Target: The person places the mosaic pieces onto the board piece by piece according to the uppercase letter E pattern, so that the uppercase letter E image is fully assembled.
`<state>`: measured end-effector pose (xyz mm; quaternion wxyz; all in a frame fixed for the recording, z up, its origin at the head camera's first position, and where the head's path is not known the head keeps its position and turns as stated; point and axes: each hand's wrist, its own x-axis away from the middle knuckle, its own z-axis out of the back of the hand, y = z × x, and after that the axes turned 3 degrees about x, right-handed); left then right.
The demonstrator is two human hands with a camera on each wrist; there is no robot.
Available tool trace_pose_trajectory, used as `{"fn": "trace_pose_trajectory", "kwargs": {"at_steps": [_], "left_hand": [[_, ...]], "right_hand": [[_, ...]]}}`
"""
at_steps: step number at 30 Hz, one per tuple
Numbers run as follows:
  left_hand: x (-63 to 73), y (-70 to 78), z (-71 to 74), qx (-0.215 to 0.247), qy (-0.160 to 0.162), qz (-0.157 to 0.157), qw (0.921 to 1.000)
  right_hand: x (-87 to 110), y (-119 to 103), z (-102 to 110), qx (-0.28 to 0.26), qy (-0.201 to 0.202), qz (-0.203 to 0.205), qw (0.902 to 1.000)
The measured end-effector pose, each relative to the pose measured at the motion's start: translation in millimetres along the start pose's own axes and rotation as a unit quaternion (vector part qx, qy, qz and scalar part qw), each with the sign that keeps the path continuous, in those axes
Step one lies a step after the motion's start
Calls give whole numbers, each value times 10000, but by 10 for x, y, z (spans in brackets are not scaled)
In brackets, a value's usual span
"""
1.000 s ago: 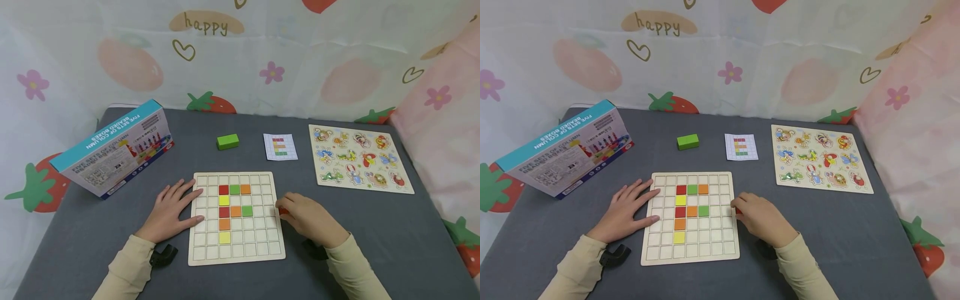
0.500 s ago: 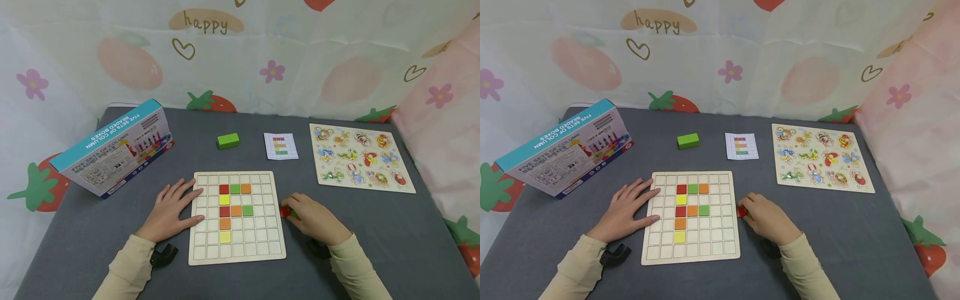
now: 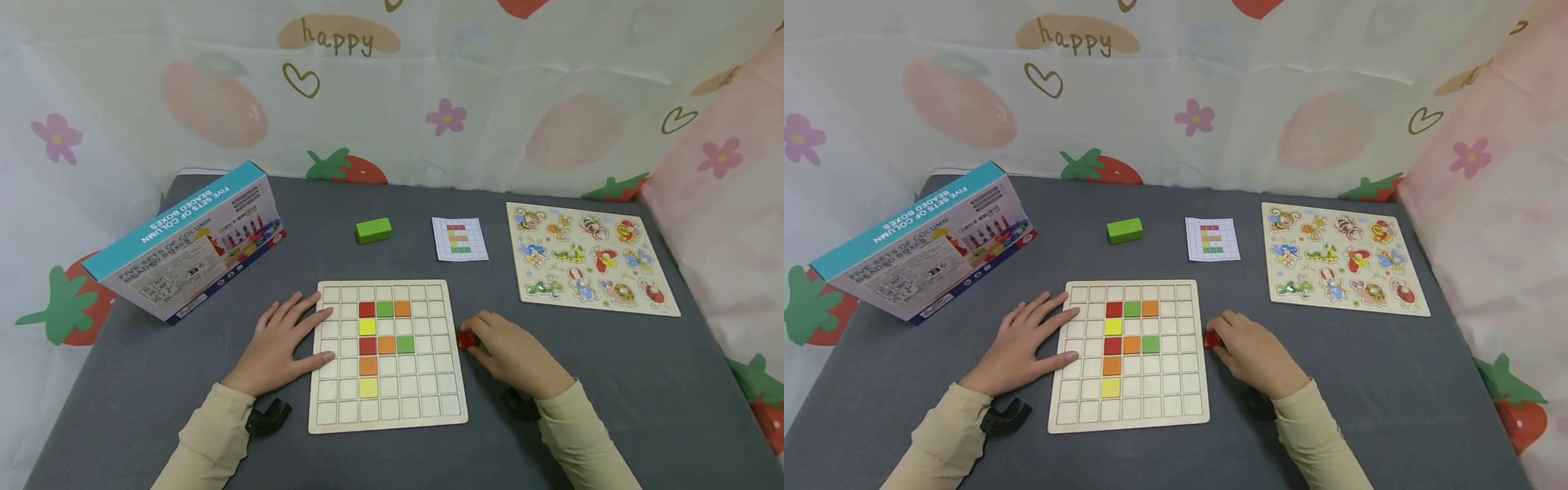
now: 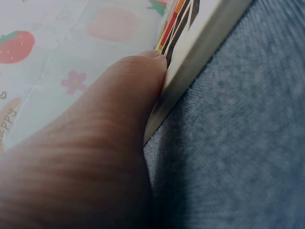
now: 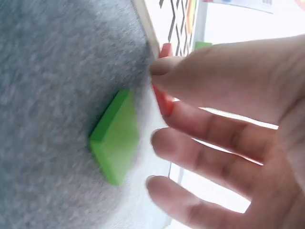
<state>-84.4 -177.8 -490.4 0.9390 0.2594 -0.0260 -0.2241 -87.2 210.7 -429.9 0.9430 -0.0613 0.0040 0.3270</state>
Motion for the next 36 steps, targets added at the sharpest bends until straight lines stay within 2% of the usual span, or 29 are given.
{"fn": "trace_pose_trajectory", "kwargs": {"at_steps": [4,9,16,20,25,31,36], "left_hand": [[-2,-1,-1,9,50,-24,10000],[-6,3,2,16,43,-15,10000],[-11,6,1,-3,-55,52,10000],[-7,4,3,-28,-95,85,9999],[-6,3,8,-48,-152,113,9998],[-12,-2,2,-81,-174,141,9997],[-10,-5,-2,-91,-149,125,9998]], "right_hand": [[-33,-78,33,-132,196,176,9996],[-75,-238,32,-400,400,755,9955],[-126,-489,-45,-747,222,1346,9878],[-165,-619,-99,-728,48,1499,9860],[-216,-748,-139,-450,-71,1656,9851],[-259,-827,-164,-211,-211,1730,9845],[-288,-864,-173,-295,-311,1747,9837]]}}
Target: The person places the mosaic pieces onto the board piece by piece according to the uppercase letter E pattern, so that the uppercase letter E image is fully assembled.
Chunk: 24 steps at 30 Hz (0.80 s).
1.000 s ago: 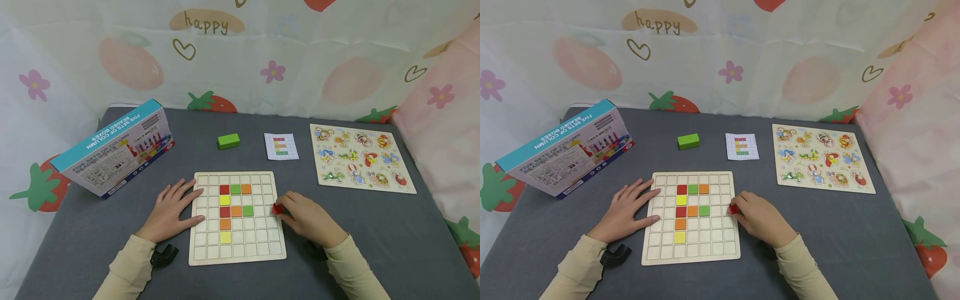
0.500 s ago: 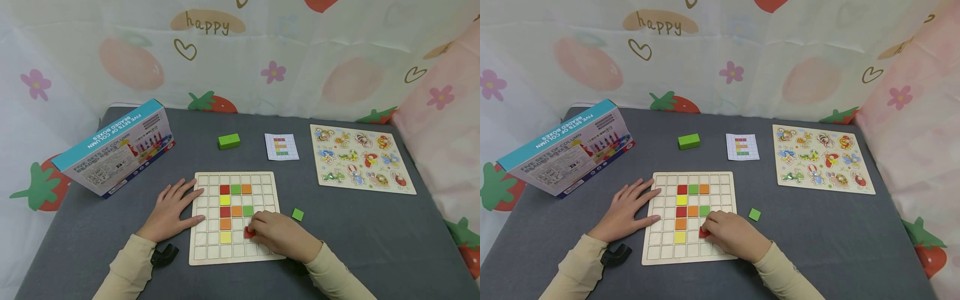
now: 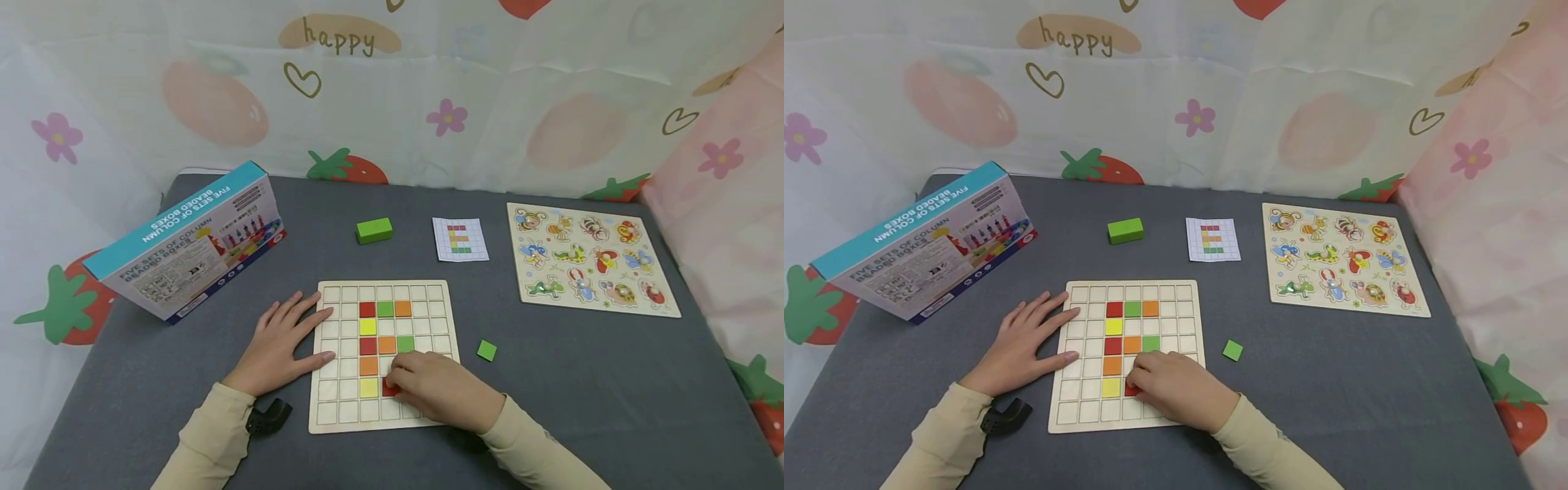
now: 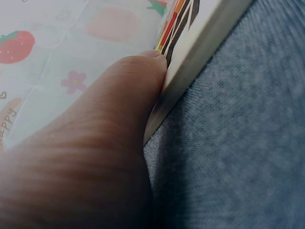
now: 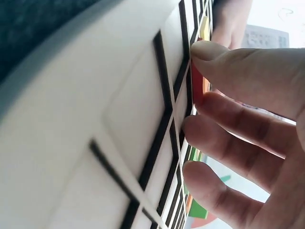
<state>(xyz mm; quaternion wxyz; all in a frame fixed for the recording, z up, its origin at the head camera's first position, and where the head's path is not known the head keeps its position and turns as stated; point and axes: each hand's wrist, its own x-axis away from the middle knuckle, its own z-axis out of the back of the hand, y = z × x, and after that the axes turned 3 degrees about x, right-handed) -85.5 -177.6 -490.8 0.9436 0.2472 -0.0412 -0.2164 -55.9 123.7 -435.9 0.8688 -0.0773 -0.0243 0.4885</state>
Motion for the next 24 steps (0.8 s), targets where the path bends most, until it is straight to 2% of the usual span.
{"fn": "trace_pose_trajectory", "kwargs": {"at_steps": [18,24], "left_hand": [[6,5,10,22,65,-40,10000],[5,8,13,68,65,-39,9999]], "right_hand": [[-51,11,30,-188,-38,18,9998],[104,153,175,-354,27,-361,9987]]}}
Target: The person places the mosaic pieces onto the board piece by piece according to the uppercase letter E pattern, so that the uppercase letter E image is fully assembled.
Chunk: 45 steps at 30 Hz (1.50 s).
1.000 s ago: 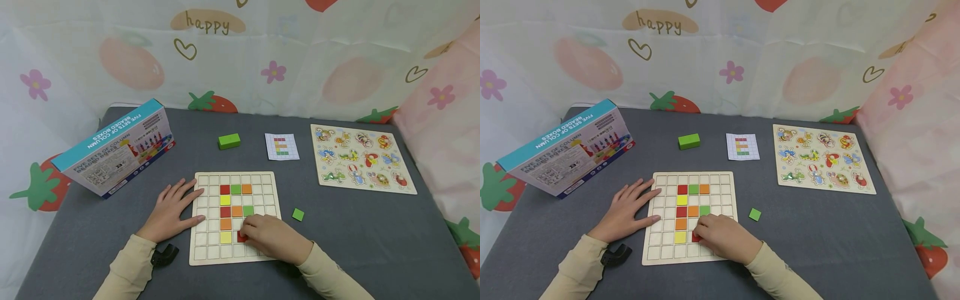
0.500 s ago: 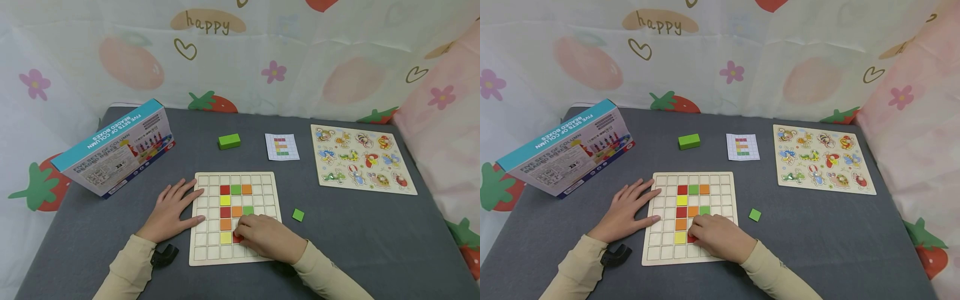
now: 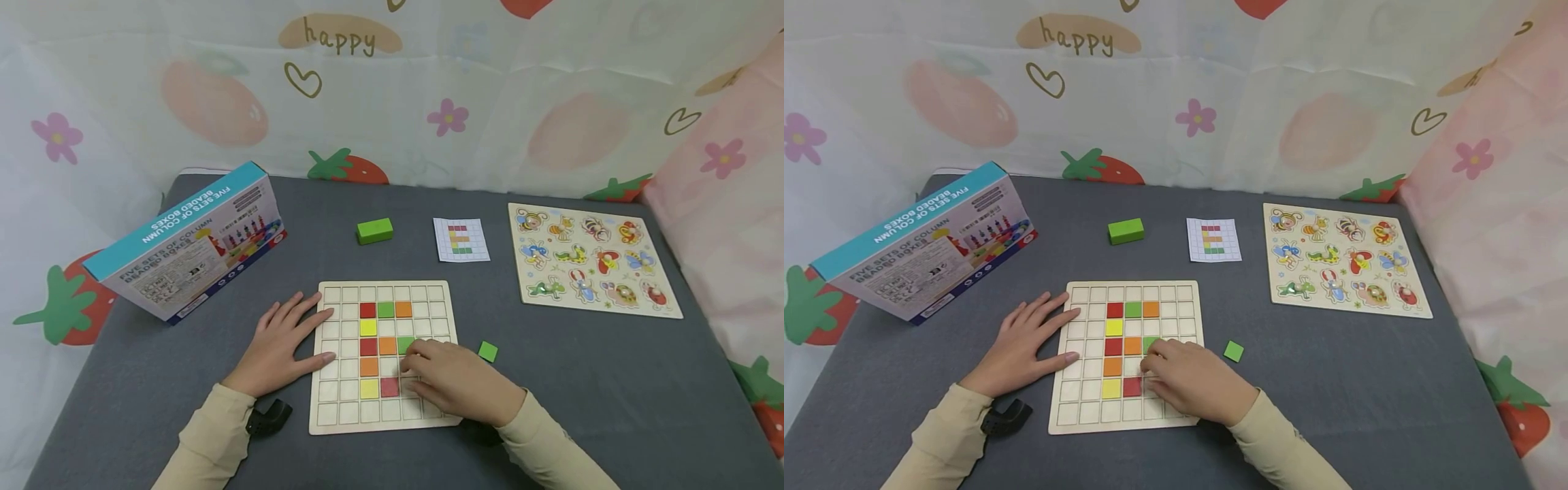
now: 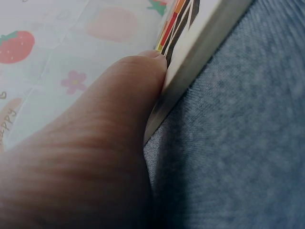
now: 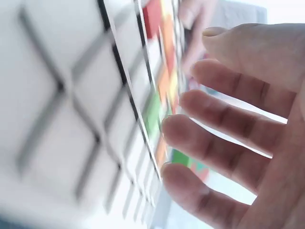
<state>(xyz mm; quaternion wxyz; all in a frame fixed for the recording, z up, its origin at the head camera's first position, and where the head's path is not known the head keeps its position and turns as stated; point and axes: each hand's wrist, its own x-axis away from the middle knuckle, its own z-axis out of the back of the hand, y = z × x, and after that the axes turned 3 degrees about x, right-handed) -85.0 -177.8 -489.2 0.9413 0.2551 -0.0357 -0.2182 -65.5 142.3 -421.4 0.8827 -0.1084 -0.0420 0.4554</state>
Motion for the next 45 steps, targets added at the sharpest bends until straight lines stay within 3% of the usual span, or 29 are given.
{"fn": "trace_pose_trajectory", "kwargs": {"at_steps": [9,13,16,36,41,45], "left_hand": [[0,6,-4,24,-8,-3,10000],[-1,10,1,16,-10,1,10000],[-1,11,1,3,-40,16,10000],[4,-15,-14,9,34,-27,10000],[6,-10,-13,7,53,-44,10000],[9,-4,-14,11,135,-102,9999]], "right_hand": [[459,414,169,110,568,-971,9936],[645,552,168,243,575,-1528,9863],[724,612,132,294,512,-1717,9834],[765,663,50,331,388,-1814,9821],[712,623,61,352,591,-1591,9849],[624,536,38,221,769,-1151,9901]]}}
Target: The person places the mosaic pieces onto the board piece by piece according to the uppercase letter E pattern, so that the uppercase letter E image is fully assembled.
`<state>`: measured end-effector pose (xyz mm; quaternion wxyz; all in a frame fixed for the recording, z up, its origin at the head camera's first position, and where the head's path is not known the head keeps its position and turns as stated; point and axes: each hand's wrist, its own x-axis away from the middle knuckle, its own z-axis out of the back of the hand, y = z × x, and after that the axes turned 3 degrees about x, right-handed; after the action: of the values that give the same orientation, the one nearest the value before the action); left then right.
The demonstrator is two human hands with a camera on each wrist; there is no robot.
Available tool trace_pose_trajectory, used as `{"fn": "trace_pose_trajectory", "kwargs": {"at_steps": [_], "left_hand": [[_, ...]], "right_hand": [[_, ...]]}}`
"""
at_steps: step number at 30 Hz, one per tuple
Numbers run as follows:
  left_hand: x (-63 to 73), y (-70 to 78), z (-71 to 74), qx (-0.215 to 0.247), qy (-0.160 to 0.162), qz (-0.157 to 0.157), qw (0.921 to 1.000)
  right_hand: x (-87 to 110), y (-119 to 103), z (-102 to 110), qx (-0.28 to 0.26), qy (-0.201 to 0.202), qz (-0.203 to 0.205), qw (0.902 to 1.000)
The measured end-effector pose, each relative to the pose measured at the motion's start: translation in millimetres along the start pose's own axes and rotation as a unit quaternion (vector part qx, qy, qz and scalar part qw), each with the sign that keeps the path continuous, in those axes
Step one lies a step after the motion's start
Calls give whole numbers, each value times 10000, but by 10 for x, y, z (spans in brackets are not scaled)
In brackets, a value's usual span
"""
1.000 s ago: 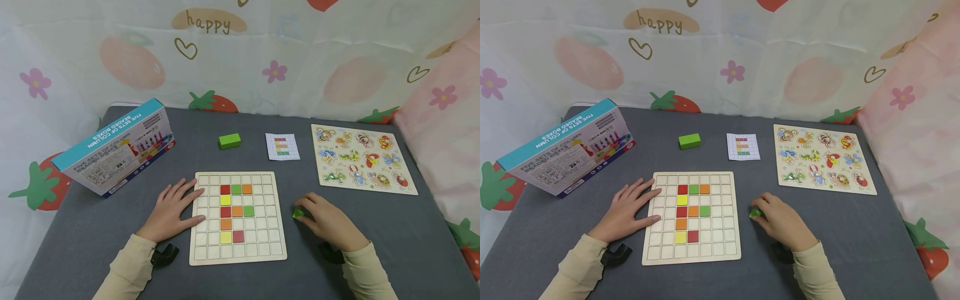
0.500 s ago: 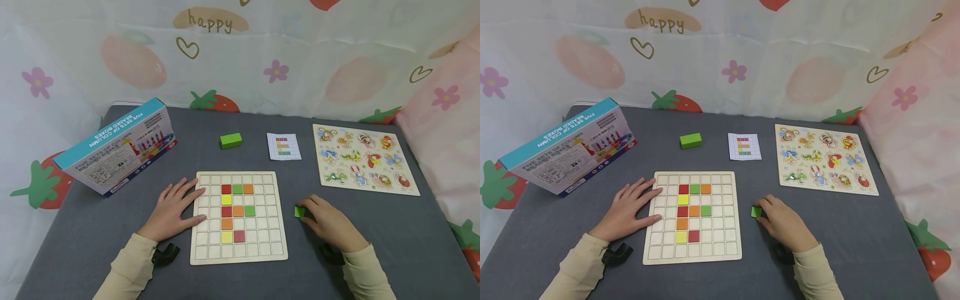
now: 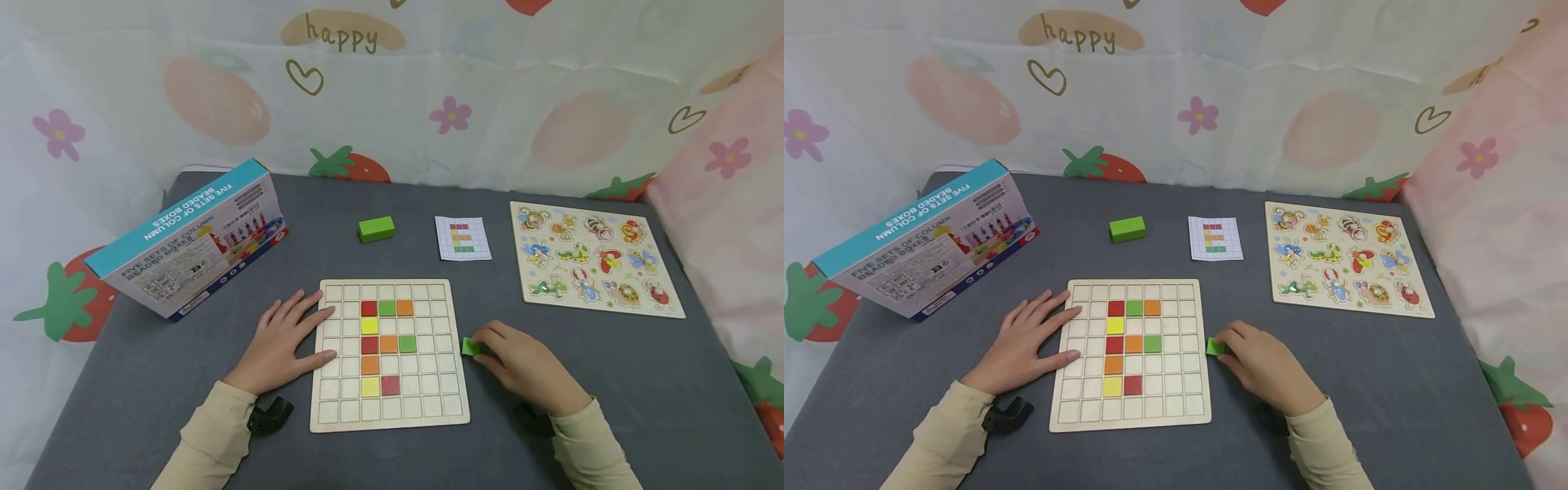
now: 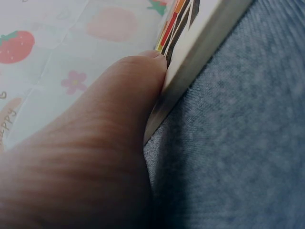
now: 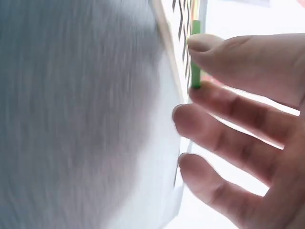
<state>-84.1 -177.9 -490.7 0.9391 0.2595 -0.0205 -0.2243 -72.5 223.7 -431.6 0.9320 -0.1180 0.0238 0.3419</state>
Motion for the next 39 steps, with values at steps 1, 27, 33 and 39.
{"fn": "trace_pose_trajectory", "kwargs": {"at_steps": [1,27,33,39], "left_hand": [[1,-2,-1,-4,-2,-3,10000],[-11,-2,4,-19,-15,14,10000],[-17,0,4,28,-51,31,10000],[-8,3,4,17,-42,43,10000]], "right_hand": [[-14,-38,-8,-72,9,104,9999],[-190,-602,-264,-453,-378,1189,9912],[-203,-621,-266,-353,-382,1106,9925],[-217,-635,-290,-338,-426,1051,9930]]}}
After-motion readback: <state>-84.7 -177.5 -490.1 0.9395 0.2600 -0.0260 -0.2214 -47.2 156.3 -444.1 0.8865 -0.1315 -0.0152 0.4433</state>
